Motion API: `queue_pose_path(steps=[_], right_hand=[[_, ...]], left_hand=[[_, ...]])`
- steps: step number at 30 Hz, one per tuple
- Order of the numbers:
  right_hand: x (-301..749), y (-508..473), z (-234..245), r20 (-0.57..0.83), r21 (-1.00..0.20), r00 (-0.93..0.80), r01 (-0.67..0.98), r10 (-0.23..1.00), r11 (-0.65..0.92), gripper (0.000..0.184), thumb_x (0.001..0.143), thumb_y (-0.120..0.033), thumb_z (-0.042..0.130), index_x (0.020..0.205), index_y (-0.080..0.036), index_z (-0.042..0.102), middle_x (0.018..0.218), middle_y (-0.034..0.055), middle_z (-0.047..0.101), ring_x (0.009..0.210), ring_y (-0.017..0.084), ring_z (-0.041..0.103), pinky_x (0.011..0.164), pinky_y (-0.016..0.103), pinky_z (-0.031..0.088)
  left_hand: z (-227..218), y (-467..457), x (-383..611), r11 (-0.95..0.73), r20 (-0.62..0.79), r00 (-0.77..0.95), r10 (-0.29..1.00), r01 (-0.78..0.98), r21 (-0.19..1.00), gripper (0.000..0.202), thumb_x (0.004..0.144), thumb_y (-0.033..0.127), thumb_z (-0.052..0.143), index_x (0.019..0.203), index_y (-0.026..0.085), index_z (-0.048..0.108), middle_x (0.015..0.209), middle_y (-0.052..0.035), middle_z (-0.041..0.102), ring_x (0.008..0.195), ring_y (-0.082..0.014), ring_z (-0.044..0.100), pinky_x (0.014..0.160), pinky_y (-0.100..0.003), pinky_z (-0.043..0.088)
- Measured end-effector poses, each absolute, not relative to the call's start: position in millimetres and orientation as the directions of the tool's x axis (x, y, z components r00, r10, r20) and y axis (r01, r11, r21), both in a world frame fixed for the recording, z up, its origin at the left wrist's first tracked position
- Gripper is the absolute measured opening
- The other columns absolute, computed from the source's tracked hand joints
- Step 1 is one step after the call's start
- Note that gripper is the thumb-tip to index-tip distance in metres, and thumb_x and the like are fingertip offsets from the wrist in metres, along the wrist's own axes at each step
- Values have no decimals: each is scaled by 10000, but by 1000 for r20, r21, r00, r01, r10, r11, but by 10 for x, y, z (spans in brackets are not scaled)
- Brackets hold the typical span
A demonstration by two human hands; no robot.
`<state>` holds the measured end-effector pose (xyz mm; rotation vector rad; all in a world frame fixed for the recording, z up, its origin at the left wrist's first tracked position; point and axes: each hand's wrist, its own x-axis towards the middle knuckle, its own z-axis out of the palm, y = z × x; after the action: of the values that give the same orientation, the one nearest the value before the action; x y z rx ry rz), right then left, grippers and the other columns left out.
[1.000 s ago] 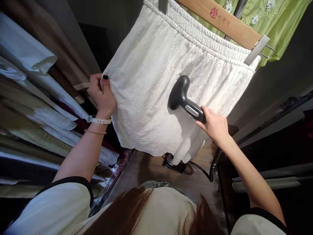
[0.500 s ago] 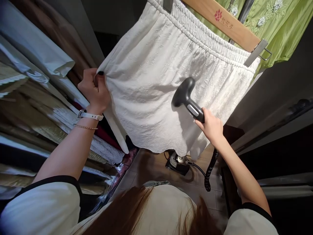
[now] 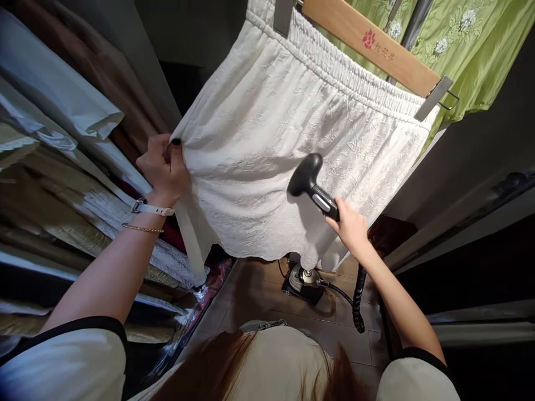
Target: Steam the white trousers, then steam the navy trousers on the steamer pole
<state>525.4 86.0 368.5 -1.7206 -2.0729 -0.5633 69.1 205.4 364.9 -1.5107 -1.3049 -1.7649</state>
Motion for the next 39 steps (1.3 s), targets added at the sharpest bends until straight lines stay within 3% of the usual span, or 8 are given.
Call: queue_pose_path(steps=[5, 7, 11, 14, 21, 29, 35, 39], right_hand=[[5402, 876, 4092, 740, 16, -94, 992, 666, 121, 611, 947, -527, 556, 1412, -134, 510, 1157, 166, 721, 868, 307, 694, 656, 348, 483], [5387, 889, 3982, 686, 30, -99, 994, 721, 109, 601, 946, -507, 557, 1419, -139, 505, 1178, 170, 713, 880, 312, 692, 651, 351, 484], [5298, 912, 3408, 407, 79, -182, 983, 895, 164, 524, 944, -434, 574, 1400, -179, 533, 1181, 147, 716, 892, 307, 699, 629, 346, 482], [5277, 928, 3140, 312, 77, -233, 973, 921, 219, 494, 959, -410, 561, 1398, -185, 540, 1212, 139, 708, 938, 296, 705, 626, 335, 486], [5233, 993, 3455, 664, -122, -58, 975, 745, 185, 565, 947, -463, 562, 1425, -168, 506, 1270, 160, 679, 1027, 312, 682, 759, 372, 533], [4975, 904, 3082, 406, -153, -105, 972, 908, 180, 524, 917, -401, 622, 1385, -172, 560, 1167, 140, 715, 955, 312, 684, 707, 374, 524], [5027, 957, 3186, 590, -243, -36, 945, 806, 220, 546, 950, -408, 578, 1433, -160, 516, 1259, 159, 679, 1033, 300, 680, 745, 355, 526], [4991, 958, 3013, 480, -219, -77, 954, 874, 204, 513, 924, -339, 624, 1398, -158, 544, 1215, 151, 700, 980, 292, 691, 731, 355, 528]], left_hand=[[3610, 2202, 683, -451, 935, -271, 228, 822, 348, 669, 1017, 644, 316, 1066, 64, 645, 630, 31, 357, 552, -85, 335, 633, -237, 229], [3608, 2245, 658, -461, 934, -262, 242, 816, 348, 692, 1014, 664, 296, 1070, 62, 632, 642, 31, 350, 565, -84, 352, 658, -232, 279], [3630, 2297, 572, -469, 937, -239, 256, 816, 337, 707, 1017, 668, 253, 1098, 56, 597, 680, 22, 377, 609, -93, 424, 747, -261, 385], [3646, 2318, 490, -410, 925, -210, 315, 849, 333, 630, 1043, 583, 264, 1159, 49, 577, 705, 5, 426, 651, -123, 502, 795, -296, 425], [3590, 2356, 453, -186, 826, -219, 520, 914, 360, 384, 988, 242, 448, 1298, 54, 572, 817, -62, 566, 858, -224, 628, 944, -388, 422], [3375, 2381, 520, -200, 831, -202, 518, 916, 347, 335, 946, 241, 483, 1191, 86, 651, 710, -38, 502, 670, -182, 519, 796, -321, 414], [3422, 2406, 514, -222, 808, -201, 554, 900, 376, 328, 947, 255, 494, 1178, 93, 661, 631, 20, 381, 566, -125, 303, 719, -271, 335], [3413, 2392, 522, -184, 773, -216, 596, 901, 393, 347, 965, 263, 462, 1204, 85, 639, 632, 25, 360, 576, -134, 318, 730, -276, 338]])
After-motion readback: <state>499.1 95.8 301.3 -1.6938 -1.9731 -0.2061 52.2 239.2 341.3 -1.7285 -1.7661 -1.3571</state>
